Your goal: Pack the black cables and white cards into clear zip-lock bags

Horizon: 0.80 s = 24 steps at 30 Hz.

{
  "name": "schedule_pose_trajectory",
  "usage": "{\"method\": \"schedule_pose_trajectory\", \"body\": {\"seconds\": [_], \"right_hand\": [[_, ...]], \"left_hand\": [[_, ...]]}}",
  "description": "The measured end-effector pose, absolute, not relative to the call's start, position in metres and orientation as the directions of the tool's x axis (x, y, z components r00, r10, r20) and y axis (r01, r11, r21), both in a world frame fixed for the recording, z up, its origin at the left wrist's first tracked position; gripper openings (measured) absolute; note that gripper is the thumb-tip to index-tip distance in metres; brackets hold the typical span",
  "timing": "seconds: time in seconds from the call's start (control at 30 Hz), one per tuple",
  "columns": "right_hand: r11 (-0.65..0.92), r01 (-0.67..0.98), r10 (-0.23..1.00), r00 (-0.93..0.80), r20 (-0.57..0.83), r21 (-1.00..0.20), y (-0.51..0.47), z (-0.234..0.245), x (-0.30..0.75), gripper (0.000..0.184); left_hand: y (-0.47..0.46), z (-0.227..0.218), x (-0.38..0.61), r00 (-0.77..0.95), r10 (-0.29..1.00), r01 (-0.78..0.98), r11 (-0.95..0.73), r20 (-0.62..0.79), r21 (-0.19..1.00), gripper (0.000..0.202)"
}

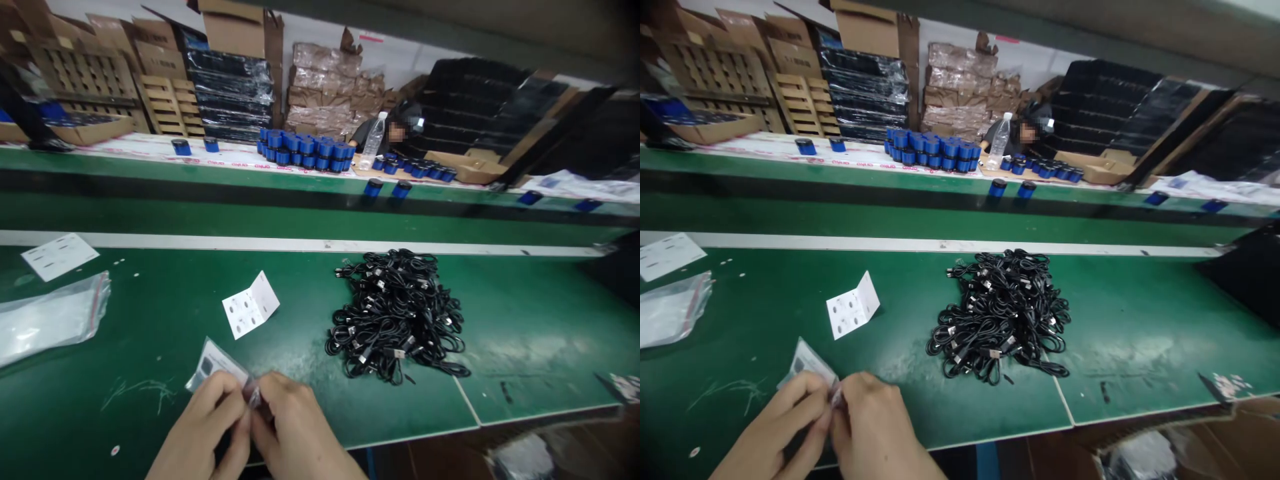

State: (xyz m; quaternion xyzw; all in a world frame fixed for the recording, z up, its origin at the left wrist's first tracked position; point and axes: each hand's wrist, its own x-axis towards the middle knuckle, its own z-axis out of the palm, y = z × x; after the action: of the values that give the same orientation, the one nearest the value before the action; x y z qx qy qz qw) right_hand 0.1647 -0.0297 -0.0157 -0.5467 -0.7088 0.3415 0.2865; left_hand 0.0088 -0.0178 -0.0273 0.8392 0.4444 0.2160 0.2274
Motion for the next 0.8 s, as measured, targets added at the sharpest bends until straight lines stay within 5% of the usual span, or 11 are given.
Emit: {"method": "schedule_pose_trajectory", "body": {"seconds": [0.07, 0.13, 0.23, 0.3, 0.8], "right_hand": [[0.245, 0.624, 0.937, -0.349, 0.015, -0.742, -0.029, -0.001, 0.19, 0.025], [0.201, 0.752, 0.98, -0.144, 0.14, -0.628, -0.022, 0.009, 0.22, 0.028], [-0.019, 0.967, 0.891, 0.132, 0.433, -0.256, -0.004, 0.009, 0.262, 0.03], [-0.085, 0.988, 0.838, 0.139, 0.528, -0.126, 0.007, 0.003, 0.28, 0.032], [0.088, 0.932, 0.852, 0.114, 0.512, -0.353, 0.015, 0.006, 0.309, 0.022]], "left_hand": [[-0.011, -0.029, 0.011, 0.489, 0.862, 0.67, -0.469, 0.134, 0.575, 0.02], [-0.006, -0.03, 0.015, 0.467, 0.878, 0.698, -0.44, 0.106, 0.565, 0.023], [-0.006, -0.032, 0.022, 0.443, 0.892, 0.729, -0.417, 0.091, 0.542, 0.029], [-0.007, -0.033, 0.024, 0.404, 0.908, 0.752, -0.398, 0.11, 0.526, 0.031], [-0.006, -0.037, 0.019, 0.431, 0.889, 0.734, -0.445, 0.154, 0.514, 0.03]]}}
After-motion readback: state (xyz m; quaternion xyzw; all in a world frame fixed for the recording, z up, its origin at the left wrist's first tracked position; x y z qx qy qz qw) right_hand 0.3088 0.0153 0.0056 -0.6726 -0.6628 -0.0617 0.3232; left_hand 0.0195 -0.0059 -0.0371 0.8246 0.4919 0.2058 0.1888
